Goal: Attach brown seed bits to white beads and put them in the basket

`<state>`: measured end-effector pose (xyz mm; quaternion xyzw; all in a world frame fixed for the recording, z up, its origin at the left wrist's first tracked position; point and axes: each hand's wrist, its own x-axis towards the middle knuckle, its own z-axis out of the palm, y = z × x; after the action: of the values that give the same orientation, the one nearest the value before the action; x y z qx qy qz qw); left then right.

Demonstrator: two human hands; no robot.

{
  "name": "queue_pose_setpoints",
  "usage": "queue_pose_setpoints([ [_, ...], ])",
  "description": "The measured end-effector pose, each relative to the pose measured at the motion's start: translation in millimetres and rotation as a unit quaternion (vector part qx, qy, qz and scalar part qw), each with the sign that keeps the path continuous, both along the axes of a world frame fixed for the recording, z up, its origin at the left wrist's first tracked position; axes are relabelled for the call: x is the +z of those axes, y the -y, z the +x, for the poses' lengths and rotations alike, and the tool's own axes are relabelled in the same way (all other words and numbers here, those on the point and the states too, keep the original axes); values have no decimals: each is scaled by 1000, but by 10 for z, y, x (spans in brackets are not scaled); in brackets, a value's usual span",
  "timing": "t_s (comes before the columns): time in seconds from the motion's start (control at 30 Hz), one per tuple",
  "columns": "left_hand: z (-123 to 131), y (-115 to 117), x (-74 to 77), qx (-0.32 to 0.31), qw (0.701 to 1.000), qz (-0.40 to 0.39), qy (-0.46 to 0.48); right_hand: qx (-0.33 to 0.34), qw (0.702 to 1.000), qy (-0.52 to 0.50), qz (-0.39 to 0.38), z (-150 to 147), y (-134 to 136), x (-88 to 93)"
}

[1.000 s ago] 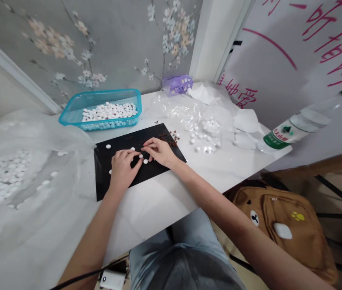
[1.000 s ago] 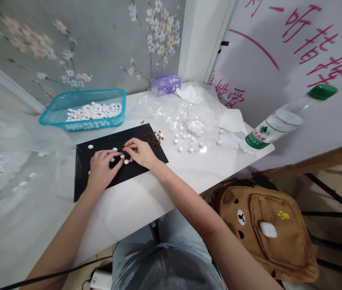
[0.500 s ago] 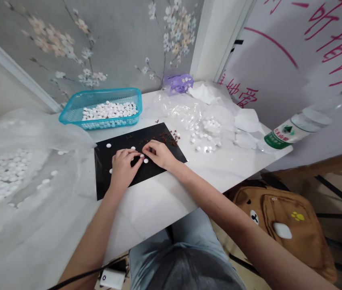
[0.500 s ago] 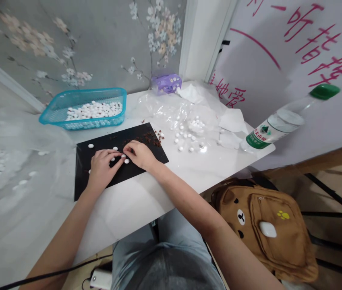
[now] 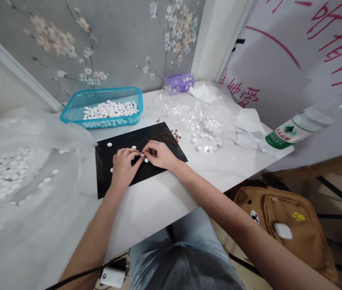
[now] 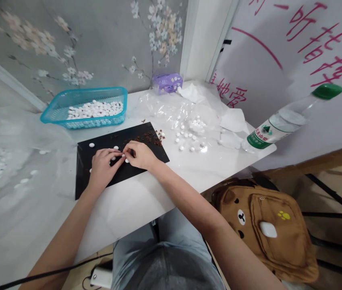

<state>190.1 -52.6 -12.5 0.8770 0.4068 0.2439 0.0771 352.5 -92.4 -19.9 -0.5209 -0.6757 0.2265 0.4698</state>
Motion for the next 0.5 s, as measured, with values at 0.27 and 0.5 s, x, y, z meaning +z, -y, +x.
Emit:
queue_pose_setpoints([
  [0.27, -3, -10, -17, -1, 1000, -13, 2, 8, 1000, 20, -20, -9, 20, 27],
  [0.5, 11, -16, -16, 2, 1000, -25, 10, 6, 997, 75, -4, -26, 31, 88],
])
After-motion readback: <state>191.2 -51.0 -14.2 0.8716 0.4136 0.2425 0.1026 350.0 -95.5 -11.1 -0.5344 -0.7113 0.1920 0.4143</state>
